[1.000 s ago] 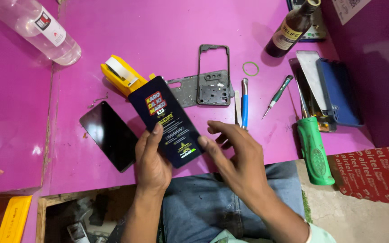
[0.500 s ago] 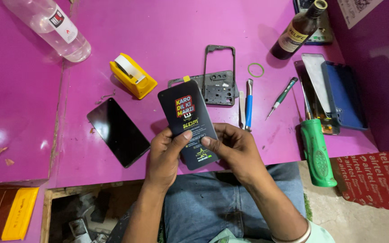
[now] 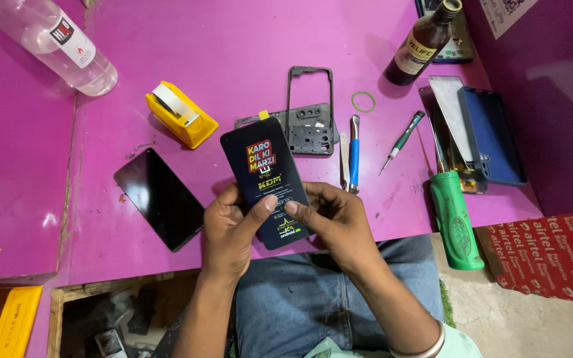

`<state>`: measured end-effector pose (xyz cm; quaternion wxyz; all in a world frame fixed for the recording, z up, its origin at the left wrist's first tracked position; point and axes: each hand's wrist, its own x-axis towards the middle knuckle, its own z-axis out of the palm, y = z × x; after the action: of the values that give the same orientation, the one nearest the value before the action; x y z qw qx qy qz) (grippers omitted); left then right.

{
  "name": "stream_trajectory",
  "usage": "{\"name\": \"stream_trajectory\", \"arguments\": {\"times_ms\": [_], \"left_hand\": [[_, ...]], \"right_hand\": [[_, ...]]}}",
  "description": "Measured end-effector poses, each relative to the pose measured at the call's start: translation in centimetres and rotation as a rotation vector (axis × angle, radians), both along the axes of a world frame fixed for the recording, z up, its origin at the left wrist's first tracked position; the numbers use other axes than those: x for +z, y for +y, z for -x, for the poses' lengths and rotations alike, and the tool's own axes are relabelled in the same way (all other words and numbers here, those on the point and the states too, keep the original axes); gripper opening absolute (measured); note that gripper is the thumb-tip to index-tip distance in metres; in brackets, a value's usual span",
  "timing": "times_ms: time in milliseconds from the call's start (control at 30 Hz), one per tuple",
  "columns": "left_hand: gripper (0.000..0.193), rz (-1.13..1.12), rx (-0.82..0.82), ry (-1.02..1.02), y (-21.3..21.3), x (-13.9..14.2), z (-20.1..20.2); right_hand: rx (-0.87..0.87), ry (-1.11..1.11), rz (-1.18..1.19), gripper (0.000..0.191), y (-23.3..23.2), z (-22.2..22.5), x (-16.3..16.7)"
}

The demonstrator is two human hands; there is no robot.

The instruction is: The person disassembles a smartphone, removes the back cover, and uses a screwdriver to unscrew components from the phone frame. They handle the battery, internal frame, and screws while working on a pink workbench.

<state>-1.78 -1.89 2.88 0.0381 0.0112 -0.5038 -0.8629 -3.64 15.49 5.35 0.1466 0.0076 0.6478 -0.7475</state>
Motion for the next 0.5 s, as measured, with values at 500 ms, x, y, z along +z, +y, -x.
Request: {"name": "stream_trajectory", "arguments": {"times_ms": [500], "left_hand": [[0.03,-0.015,-0.015,0.001,0.0,-0.1,0.2]], "right_hand": [[-0.3,0.888,-1.268,0.012,8.6,12.8,1.3]]}}
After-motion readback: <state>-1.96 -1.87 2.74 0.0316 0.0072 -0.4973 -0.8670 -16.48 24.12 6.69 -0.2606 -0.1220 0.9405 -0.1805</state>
